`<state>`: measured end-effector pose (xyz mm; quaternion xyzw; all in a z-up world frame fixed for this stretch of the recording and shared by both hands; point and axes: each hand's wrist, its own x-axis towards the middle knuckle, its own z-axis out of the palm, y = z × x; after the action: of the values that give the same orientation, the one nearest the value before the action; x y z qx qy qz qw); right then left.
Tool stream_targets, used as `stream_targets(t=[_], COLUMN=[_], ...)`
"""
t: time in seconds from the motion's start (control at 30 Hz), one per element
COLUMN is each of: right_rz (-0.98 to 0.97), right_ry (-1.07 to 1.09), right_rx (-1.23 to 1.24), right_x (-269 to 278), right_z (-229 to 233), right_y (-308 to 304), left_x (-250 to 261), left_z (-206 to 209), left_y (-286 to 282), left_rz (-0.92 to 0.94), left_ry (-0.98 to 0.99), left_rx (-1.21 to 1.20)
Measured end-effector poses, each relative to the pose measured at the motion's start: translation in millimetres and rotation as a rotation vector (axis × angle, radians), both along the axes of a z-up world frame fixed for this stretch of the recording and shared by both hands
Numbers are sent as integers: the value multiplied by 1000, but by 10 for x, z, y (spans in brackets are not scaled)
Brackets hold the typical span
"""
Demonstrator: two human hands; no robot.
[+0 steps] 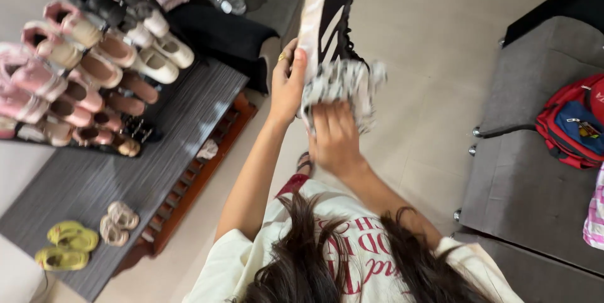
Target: The person wipes a black studded sandal with a patterned cloth, then places it on a shoe rack. They then pick up a black and white sneaker and wipe it with the same cloth, placing it back on the rack. The person repeats this process with another sneaker.
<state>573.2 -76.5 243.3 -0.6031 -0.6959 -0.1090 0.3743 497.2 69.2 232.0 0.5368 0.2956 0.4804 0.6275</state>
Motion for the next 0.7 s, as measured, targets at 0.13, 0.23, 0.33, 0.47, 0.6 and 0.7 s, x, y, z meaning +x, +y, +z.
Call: stream_targets(t=[0.13, 0.23, 0.33, 0.47, 0.6, 0.7], right_rz=[18, -87, -186, -287, -340, -349], right_ry=[85, 191, 235, 262, 92, -9], right_rx=[-58, 2, 84, 121, -65, -3], right_x=[275, 710, 1251, 1693, 1505, 1410], right_z=[-146, -58, 189, 368, 161, 19], right_y=[29, 432, 914, 1311, 1268, 1239], left_x=[305, 638, 906, 1339, 1646, 1864], left_z=[-75, -281, -485, -547, -405, -303], left_y=[144, 153, 209, 558, 1107, 1377], left_rz=[-82, -137, -243, -298, -233, -269], left_ry=[-5, 188, 206, 123, 164, 136], left_rx=[-3, 15, 29, 102, 76, 89])
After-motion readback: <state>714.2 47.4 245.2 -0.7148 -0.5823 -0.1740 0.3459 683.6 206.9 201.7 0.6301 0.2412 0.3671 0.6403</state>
